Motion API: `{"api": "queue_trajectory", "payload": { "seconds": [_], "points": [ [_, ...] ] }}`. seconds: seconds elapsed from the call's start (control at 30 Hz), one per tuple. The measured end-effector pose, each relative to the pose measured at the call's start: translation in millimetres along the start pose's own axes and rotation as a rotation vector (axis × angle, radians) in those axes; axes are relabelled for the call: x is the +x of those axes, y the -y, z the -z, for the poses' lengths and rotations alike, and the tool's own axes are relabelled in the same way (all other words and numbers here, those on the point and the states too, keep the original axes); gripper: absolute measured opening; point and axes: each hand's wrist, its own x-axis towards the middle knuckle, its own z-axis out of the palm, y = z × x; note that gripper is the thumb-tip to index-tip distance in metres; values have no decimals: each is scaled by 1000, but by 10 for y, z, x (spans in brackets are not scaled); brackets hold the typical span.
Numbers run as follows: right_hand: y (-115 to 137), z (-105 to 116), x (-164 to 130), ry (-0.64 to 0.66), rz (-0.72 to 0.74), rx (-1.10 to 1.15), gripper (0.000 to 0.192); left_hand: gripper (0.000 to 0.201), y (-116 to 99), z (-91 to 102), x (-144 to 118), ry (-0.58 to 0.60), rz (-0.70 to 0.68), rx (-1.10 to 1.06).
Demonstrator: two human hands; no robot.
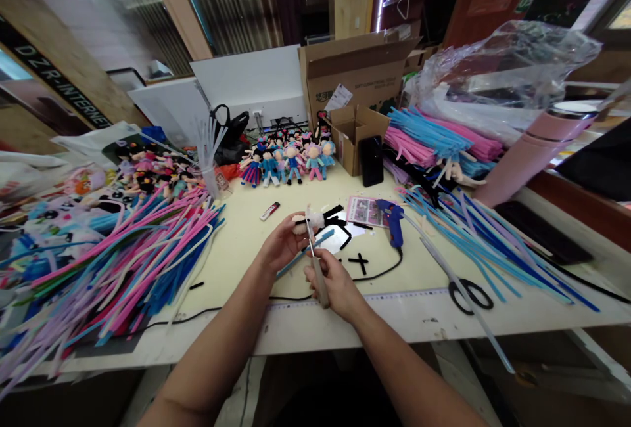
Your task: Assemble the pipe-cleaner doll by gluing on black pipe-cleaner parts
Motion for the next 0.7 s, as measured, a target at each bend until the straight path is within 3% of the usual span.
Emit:
{"api": "queue_trajectory", "payload": {
  "seconds": [0.17, 0.7],
  "points": [
    [-19, 12, 15, -17, -1, -35, 44, 32, -12, -25, -16, 18, -3, -24],
    [20, -24, 9, -24, -45, -45, 49, 31, 41, 4, 16, -98, -46, 51]
  ]
}}
